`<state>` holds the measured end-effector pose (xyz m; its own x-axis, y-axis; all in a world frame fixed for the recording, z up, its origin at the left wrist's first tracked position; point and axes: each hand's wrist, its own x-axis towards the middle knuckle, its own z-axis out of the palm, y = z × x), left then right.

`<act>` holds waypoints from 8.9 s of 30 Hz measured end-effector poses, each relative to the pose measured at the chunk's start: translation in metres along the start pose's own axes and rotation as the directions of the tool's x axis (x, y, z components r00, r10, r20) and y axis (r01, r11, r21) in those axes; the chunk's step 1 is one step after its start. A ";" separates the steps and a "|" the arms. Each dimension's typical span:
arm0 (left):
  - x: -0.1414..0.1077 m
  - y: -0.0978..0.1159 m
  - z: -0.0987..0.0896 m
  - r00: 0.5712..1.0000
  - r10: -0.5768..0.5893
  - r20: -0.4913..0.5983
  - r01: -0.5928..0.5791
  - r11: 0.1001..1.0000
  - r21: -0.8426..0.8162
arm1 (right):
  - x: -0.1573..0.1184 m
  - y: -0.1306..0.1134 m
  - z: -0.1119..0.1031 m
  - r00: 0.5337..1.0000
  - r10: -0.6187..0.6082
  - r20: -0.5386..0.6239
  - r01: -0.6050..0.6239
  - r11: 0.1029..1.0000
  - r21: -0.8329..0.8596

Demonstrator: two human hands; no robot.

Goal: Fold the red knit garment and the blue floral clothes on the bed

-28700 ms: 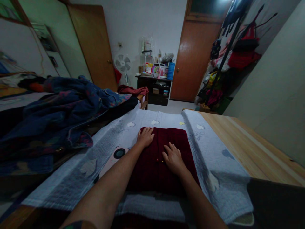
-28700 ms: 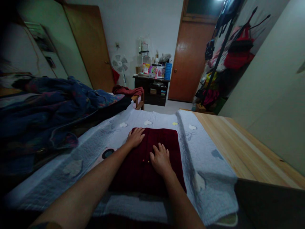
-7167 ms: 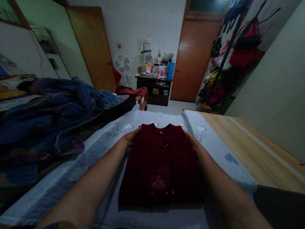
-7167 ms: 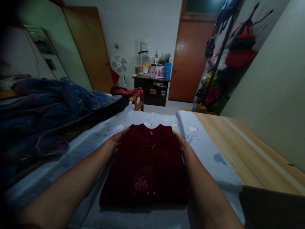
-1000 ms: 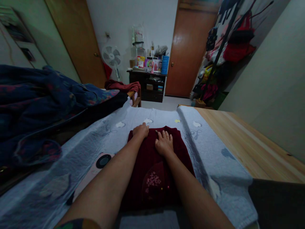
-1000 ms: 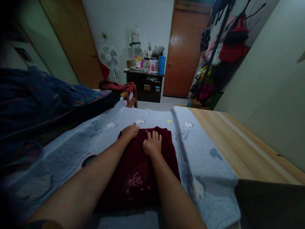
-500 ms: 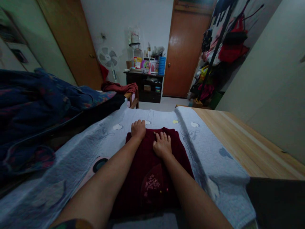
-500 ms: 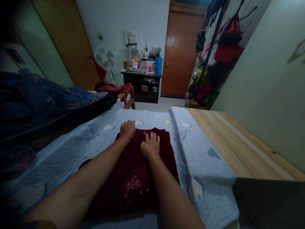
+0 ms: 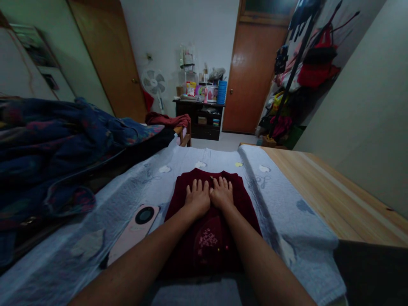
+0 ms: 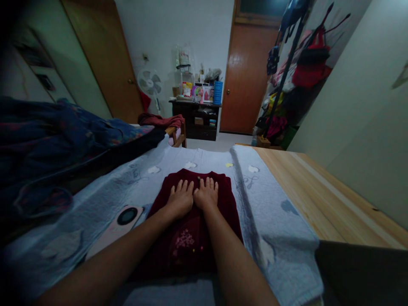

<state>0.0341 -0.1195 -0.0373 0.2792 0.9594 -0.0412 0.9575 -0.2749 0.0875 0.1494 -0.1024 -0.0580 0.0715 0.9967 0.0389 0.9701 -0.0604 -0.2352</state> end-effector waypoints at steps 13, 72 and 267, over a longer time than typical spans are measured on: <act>0.010 -0.008 0.028 0.970 -0.126 -0.206 0.118 0.992 -0.049 | 0.002 0.002 0.002 1.000 -0.005 -0.022 0.006 1.000 0.031; 0.006 -0.005 0.024 0.966 -0.198 -0.165 0.184 0.978 -0.099 | -0.118 0.026 -0.039 0.990 -0.137 -0.033 0.140 0.984 0.114; -0.095 0.007 0.015 0.989 -0.001 -0.150 -0.032 0.976 -0.216 | -0.148 0.065 -0.013 0.964 -0.139 -0.229 0.153 0.987 0.048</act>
<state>0.0159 -0.2133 -0.0482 0.2640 0.9584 0.1087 0.9100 -0.2849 0.3013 0.2049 -0.2543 -0.0668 -0.0124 0.9562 0.2924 0.9572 0.0959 -0.2730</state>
